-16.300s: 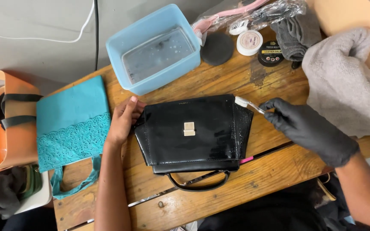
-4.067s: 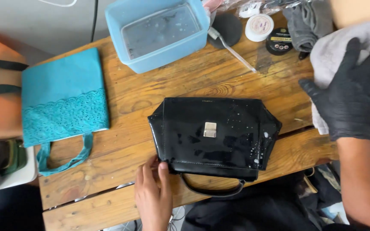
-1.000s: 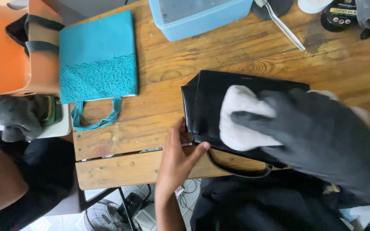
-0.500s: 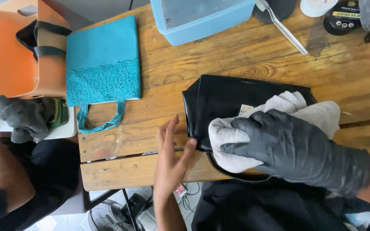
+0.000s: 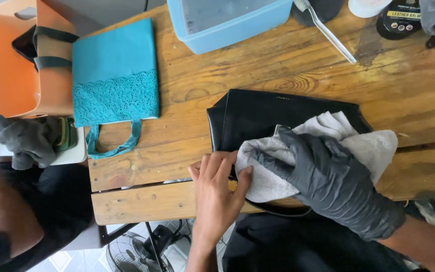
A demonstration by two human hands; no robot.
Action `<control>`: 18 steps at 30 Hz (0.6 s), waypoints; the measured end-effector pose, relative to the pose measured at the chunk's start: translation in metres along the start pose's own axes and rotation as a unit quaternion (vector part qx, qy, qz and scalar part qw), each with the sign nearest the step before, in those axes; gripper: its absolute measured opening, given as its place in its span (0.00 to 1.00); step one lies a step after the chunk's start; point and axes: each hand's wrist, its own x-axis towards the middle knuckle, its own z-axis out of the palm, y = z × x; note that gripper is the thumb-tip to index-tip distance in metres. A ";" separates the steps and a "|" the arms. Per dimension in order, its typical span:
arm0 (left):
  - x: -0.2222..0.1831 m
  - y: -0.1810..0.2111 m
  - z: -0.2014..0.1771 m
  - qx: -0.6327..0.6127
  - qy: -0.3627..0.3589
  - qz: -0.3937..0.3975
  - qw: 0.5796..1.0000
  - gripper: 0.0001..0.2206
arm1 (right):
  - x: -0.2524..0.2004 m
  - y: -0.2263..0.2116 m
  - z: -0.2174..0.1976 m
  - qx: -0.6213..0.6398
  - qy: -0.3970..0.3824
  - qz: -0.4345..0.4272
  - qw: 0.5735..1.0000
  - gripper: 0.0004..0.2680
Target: Polishing and cleaning a black leather handbag using a small brush and a cloth at a workbench.
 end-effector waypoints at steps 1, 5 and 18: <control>0.002 -0.002 -0.008 -0.035 -0.036 -0.001 0.999 0.12 | 0.007 0.000 -0.013 -0.011 0.017 -0.002 1.000 0.23; 0.013 -0.030 -0.007 0.061 -0.001 -0.121 0.991 0.25 | 0.022 -0.006 -0.034 -0.048 0.083 -0.010 0.995 0.18; 0.036 -0.054 0.016 -0.076 -0.108 -0.258 0.957 0.11 | -0.084 0.060 -0.002 0.074 -0.172 0.047 0.981 0.23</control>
